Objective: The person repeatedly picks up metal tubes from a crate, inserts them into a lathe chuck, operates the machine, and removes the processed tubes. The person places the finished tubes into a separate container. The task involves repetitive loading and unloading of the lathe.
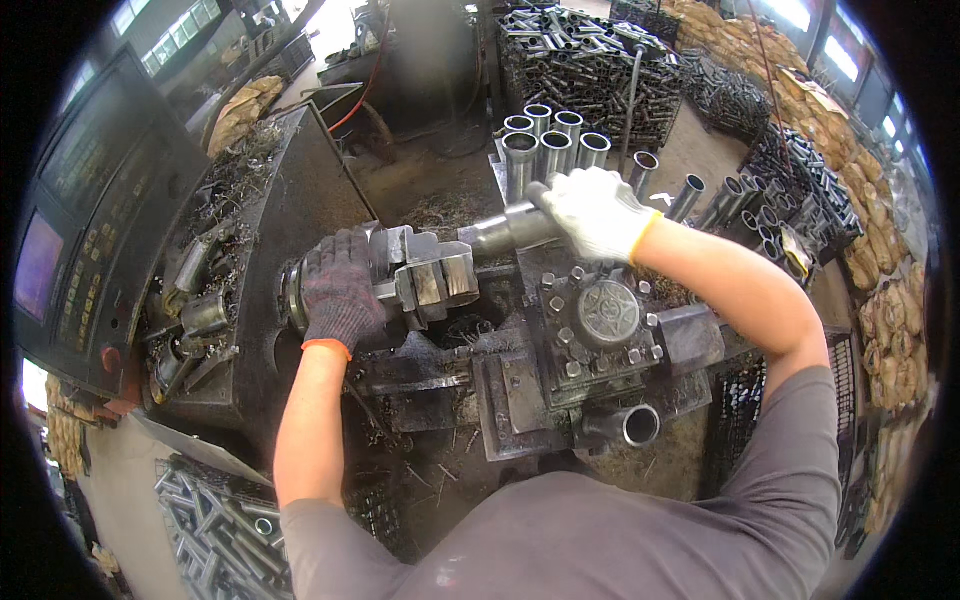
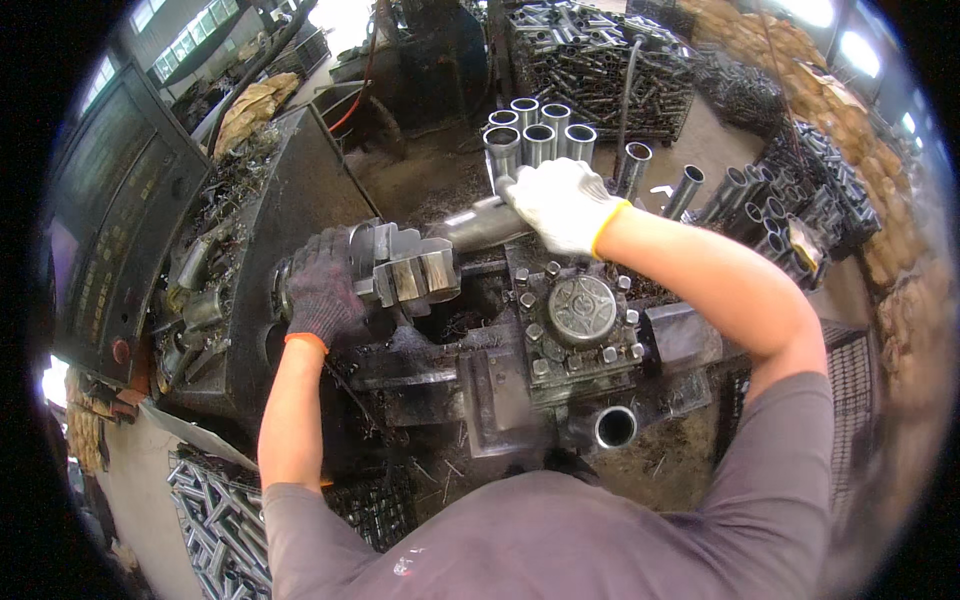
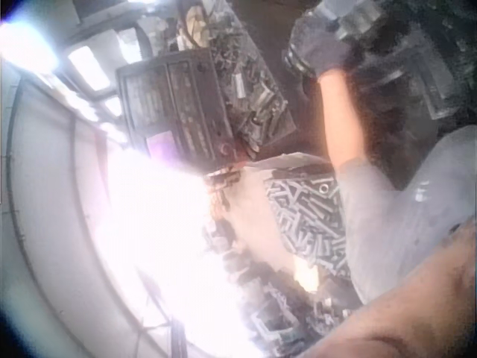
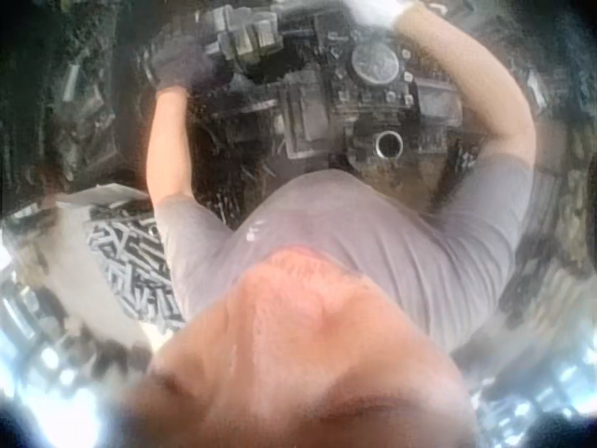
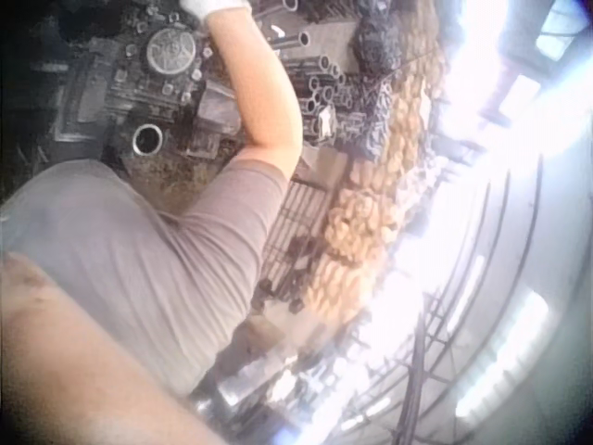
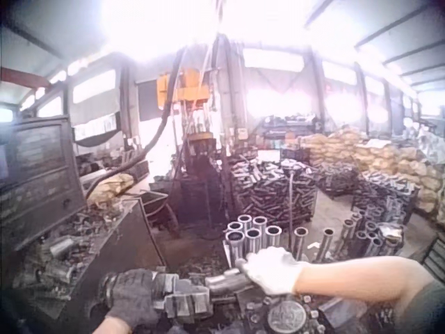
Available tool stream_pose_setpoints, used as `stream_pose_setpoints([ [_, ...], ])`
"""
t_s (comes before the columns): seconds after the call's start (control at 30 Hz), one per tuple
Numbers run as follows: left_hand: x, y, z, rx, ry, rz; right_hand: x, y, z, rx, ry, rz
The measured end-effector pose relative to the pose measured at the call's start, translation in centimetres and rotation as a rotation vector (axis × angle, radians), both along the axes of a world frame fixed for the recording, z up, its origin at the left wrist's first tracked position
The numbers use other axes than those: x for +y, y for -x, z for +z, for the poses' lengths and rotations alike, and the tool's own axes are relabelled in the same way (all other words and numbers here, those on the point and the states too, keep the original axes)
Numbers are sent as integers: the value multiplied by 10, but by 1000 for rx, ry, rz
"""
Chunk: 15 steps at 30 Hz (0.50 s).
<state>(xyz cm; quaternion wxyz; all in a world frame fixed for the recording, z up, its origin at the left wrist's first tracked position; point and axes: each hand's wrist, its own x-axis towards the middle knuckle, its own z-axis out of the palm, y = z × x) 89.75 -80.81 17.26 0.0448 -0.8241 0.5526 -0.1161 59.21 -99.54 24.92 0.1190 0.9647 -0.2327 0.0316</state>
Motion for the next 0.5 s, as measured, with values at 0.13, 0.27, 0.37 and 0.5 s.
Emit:
stream_pose_setpoints([
  [0.13, -25, -13, 31, 98, -114, -65, -52, -37, -63, 289, -99, 62],
  [0.27, -38, -7, 52, 194, -106, -68, -57, -71, -108, 260, -526, 96],
  [0.37, 25, 50, 13, 33, 635, -209, -54, -89, -121, 388, -645, 97],
  [0.5, 98, 149, -85, 945, -486, -207, -54, -98, -125, 402, -553, 146],
])
